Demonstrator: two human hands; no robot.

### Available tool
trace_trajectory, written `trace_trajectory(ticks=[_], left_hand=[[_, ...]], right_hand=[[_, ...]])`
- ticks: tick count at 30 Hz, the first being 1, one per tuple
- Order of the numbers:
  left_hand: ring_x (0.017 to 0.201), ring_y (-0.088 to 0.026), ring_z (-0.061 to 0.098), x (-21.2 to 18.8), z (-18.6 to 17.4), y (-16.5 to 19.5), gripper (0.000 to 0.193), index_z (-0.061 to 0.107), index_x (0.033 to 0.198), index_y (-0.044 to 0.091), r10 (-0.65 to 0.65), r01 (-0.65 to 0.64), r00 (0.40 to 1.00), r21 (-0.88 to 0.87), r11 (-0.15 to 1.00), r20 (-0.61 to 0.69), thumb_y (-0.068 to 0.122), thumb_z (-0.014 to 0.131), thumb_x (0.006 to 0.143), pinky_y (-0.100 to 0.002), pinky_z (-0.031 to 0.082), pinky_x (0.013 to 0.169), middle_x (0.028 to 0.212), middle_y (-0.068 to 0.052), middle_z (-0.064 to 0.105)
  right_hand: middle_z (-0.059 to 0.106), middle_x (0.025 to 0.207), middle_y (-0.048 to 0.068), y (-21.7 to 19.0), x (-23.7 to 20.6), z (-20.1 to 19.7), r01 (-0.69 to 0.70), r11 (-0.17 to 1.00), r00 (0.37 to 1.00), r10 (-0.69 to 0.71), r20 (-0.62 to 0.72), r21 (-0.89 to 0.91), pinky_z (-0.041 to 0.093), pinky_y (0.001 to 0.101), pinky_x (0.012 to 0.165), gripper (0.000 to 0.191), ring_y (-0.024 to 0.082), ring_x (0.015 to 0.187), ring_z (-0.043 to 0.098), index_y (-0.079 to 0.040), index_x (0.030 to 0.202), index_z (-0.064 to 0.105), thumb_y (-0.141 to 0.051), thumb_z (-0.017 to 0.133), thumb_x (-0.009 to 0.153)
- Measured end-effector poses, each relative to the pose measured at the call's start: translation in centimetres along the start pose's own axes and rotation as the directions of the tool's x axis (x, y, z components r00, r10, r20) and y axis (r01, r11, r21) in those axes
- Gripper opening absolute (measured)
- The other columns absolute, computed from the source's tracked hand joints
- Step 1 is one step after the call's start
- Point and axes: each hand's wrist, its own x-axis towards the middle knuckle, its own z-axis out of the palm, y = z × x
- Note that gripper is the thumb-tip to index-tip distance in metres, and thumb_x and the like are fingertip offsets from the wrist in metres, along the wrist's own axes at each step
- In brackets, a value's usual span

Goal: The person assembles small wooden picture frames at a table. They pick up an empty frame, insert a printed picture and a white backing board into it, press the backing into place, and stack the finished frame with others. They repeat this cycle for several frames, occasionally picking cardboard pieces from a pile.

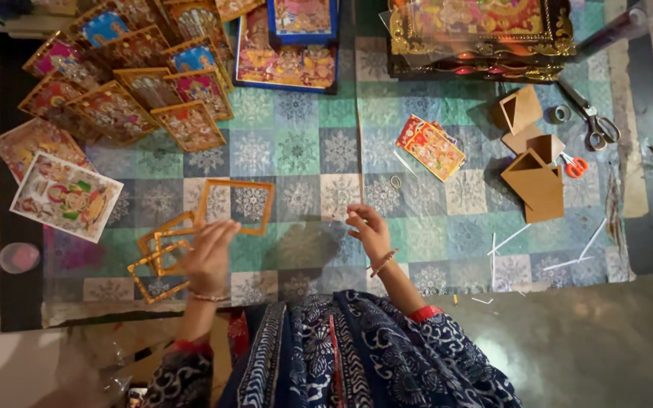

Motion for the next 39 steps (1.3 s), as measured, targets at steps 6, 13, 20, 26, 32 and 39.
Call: trace_trajectory(ticks=[6,13,20,26,32,39], left_hand=[[0.113,-0.018,0.072,-1.3,5.6,2.0,0.022,0.08,0.109,0.012,0.139,-0.125,0.984,-0.121,0.985,0.113,0.0,0.072,0.093,-0.035,0.055,0.105,0.115,-0.004,0.077],[0.123,-0.02,0.066,-3.1,10.6,2.5,0.024,0.078,0.111,0.011,0.367,-0.258,0.868,-0.328,0.909,0.336,0.008,0.065,0.092,-0.035,0.052,0.111,0.124,-0.004,0.073],[0.131,-0.025,0.061,-4.1,13.4,1.8,0.032,0.073,0.116,0.007,0.411,-0.216,0.785,-0.417,0.883,0.464,0.006,0.06,0.087,-0.036,0.049,0.11,0.131,-0.007,0.069],[0.134,-0.026,0.057,-4.4,14.0,1.3,0.029,0.072,0.114,0.008,0.314,-0.086,0.797,-0.418,0.904,0.516,0.009,0.062,0.086,-0.037,0.049,0.112,0.131,-0.007,0.068],[0.134,-0.025,0.058,-4.9,15.0,0.6,0.028,0.072,0.112,0.008,0.317,-0.129,0.796,-0.367,0.921,0.515,0.01,0.06,0.086,-0.036,0.049,0.11,0.129,-0.007,0.068],[0.128,-0.023,0.062,-3.2,15.7,1.6,0.025,0.072,0.111,0.009,0.22,-0.04,0.802,-0.319,0.947,0.555,0.008,0.058,0.09,-0.032,0.052,0.104,0.126,-0.004,0.069]], right_hand=[[0.07,0.111,0.001,-3.8,3.2,-2.5,0.159,0.978,0.986,-0.15,-0.075,0.136,0.057,0.0341,0.083,0.022,0.014,0.099,0.066,-0.012,0.119,0.07,-0.014,0.068,0.096],[0.068,0.113,0.005,-18.7,13.2,-10.3,0.354,0.88,0.92,-0.267,-0.285,0.318,0.058,0.0365,0.084,0.021,0.021,0.097,0.068,-0.013,0.116,0.061,-0.015,0.062,0.095],[0.064,0.126,0.011,-27.9,20.9,-11.5,0.206,0.834,0.95,-0.044,-0.31,0.512,0.057,0.0407,0.101,0.038,0.027,0.115,0.066,-0.006,0.124,0.062,-0.03,0.075,0.097],[0.068,0.115,0.006,-29.3,23.3,-11.6,0.175,0.868,0.936,-0.001,-0.351,0.465,0.053,0.0417,0.097,0.043,0.024,0.111,0.064,-0.006,0.12,0.067,-0.038,0.07,0.091],[0.066,0.093,0.013,-28.5,23.6,-13.2,0.337,0.68,0.933,-0.148,-0.328,0.652,0.058,0.0386,0.075,0.019,0.028,0.084,0.065,0.001,0.103,0.067,-0.016,0.071,0.095],[0.06,0.092,0.007,-20.6,13.3,-17.3,0.71,0.624,0.695,-0.546,-0.469,0.327,0.05,0.0299,0.072,0.013,0.018,0.082,0.059,-0.01,0.101,0.056,-0.011,0.069,0.101]])
